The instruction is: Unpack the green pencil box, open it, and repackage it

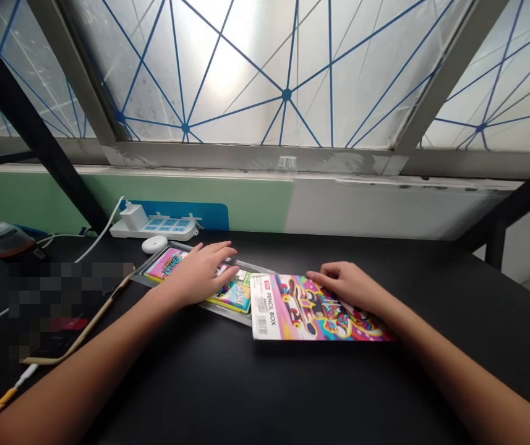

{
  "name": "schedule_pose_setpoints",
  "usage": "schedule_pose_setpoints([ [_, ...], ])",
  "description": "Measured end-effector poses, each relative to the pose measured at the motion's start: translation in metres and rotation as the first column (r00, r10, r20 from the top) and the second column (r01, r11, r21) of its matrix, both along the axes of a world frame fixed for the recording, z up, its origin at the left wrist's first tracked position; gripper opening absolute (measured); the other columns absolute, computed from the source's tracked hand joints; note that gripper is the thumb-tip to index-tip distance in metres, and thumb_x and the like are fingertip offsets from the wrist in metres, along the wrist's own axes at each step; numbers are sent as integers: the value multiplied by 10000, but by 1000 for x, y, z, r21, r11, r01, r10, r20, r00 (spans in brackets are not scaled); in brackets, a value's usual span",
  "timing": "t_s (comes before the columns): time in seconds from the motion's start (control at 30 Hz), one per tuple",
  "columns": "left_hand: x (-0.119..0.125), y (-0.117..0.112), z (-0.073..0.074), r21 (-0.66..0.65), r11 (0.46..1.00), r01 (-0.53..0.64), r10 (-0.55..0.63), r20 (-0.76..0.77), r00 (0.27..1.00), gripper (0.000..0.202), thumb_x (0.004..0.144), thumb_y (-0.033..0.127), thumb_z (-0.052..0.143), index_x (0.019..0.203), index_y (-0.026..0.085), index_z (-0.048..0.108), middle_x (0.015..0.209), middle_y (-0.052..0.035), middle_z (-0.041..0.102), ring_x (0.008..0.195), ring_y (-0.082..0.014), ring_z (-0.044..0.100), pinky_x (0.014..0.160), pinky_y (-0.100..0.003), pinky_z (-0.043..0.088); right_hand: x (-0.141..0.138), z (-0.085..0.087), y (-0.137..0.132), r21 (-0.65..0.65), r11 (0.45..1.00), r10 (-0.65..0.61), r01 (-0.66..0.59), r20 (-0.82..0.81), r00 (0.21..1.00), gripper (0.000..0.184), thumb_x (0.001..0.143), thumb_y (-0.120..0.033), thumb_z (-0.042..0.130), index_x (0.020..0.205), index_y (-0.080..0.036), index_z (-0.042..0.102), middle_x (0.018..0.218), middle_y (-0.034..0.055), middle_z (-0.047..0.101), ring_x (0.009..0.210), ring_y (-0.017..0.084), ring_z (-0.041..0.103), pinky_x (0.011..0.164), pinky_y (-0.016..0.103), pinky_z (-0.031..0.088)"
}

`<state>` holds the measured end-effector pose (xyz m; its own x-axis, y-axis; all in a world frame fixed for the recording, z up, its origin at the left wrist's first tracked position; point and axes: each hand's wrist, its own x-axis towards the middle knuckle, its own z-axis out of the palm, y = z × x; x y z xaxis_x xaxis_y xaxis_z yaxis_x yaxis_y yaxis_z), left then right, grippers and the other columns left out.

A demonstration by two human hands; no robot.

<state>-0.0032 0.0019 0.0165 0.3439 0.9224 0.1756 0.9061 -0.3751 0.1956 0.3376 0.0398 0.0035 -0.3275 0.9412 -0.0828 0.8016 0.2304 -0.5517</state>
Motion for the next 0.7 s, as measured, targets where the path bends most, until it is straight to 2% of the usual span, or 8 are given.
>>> schedule_pose_setpoints([
  [0.1, 7, -4, -2, -59, 998, 11, -12, -14, 1000, 487, 1000, 527, 330, 1343, 267, 557, 1512, -76, 500, 1393, -278, 441, 1160, -591, 264, 10, -3, 5, 11, 997, -80, 80, 74, 994, 541, 826, -736, 545, 636, -233, 606, 580, -11, 573, 546, 161, 495, 509, 288, 335],
  [0.2, 10, -5, -3, -69, 997, -16, 13, -47, 999, 493, 1004, 506, 300, 1333, 252, 565, 1481, -86, 533, 1362, -302, 468, 1137, -593, 286, 8, -3, 1, 85, 991, -115, 107, 91, 989, 534, 840, -732, 522, 672, -238, 641, 631, 9, 643, 577, 182, 563, 528, 300, 389],
  [0.3, 14, -8, -3, -65, 997, -42, 37, -78, 996, 494, 1003, 486, 281, 1313, 241, 577, 1432, -99, 576, 1305, -324, 513, 1093, -579, 333, 0, -3, -6, 197, 977, -95, 82, 58, 994, 481, 877, -682, 506, 804, -242, 685, 816, 41, 721, 721, 220, 641, 645, 331, 470],
  [0.4, 20, -12, -4, -57, 997, -56, 50, -102, 993, 497, 1002, 474, 273, 1297, 226, 586, 1398, -119, 598, 1268, -341, 535, 1056, -574, 363, -12, -1, -15, 263, 963, -69, 64, 8, 998, 437, 887, -646, 521, 920, -246, 693, 963, 61, 729, 841, 241, 655, 731, 361, 492],
  [0.5, 27, -17, -4, -65, 997, -43, 36, -110, 993, 505, 1002, 471, 265, 1308, 222, 580, 1417, -128, 581, 1293, -357, 511, 1074, -600, 330, -21, 0, -22, 263, 964, -42, 43, -9, 999, 421, 870, -638, 559, 939, -244, 689, 924, 60, 715, 802, 230, 638, 703, 363, 490],
  [0.7, 32, -21, -5, -100, 995, -20, 10, -99, 995, 520, 1007, 479, 245, 1360, 241, 545, 1463, -121, 542, 1349, -338, 459, 1116, -631, 266, -17, -4, -20, 188, 982, -16, 25, -47, 999, 441, 826, -667, 609, 783, -233, 675, 818, 39, 662, 695, 190, 579, 612, 324, 454],
])
